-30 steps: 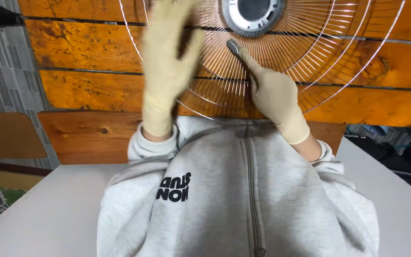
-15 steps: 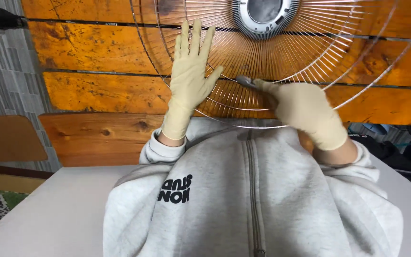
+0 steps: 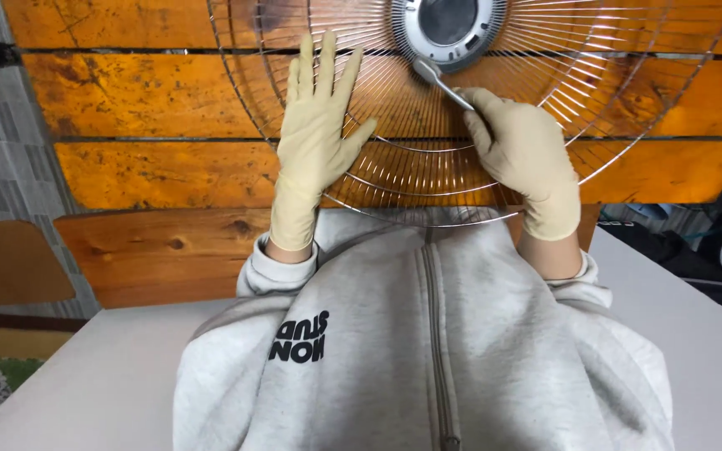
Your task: Cleaning a metal fan grill using a toothbrush
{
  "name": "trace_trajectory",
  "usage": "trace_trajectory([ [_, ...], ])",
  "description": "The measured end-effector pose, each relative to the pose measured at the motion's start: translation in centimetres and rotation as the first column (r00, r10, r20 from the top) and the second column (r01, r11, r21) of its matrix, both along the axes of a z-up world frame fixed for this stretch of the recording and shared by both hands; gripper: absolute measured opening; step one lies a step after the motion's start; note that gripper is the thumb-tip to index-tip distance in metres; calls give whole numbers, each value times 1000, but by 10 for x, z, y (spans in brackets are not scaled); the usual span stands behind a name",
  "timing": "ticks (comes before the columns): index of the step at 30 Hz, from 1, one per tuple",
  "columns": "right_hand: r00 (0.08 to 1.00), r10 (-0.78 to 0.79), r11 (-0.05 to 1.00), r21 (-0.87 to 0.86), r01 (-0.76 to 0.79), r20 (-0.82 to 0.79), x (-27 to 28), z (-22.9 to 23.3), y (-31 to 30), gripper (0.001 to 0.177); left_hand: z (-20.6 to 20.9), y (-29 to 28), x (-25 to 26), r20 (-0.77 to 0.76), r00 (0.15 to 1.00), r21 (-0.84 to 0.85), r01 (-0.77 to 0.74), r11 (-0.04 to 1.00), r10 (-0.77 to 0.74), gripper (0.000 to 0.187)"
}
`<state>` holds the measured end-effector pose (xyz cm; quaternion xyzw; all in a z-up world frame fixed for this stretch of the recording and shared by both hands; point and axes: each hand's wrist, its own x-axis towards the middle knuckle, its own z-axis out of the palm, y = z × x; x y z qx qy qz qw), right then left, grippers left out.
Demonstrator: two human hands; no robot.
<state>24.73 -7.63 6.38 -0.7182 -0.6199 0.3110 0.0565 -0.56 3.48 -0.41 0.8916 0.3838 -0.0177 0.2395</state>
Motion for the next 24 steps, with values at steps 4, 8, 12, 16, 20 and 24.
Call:
trace_trajectory([
  [4,999,-50,998,-39,49,-15,8,-22,2,23,2,-4,1,-18,1000,39,-13,999,14,86],
  [8,995,-100,967,-234,104,28,12,-26,3,31,-3,-6,-2,12,1000,40,-23,999,22,86],
  [12,990,-69,933,-343,107,121,25,-13,2,35,-11,-5,-4,21,1000,26,-23,999,23,83],
  [16,985,-86,924,-358,136,152,16,-16,1,35,-11,-3,-5,48,999,13,-15,1000,15,84],
  [20,991,-48,955,-284,83,128,7,-37,-8,31,-9,-3,-5,54,998,28,-20,999,19,83],
  [24,987,-52,975,-204,83,155,14,-42,-7,29,-4,-3,-6,54,998,37,-23,999,21,84],
])
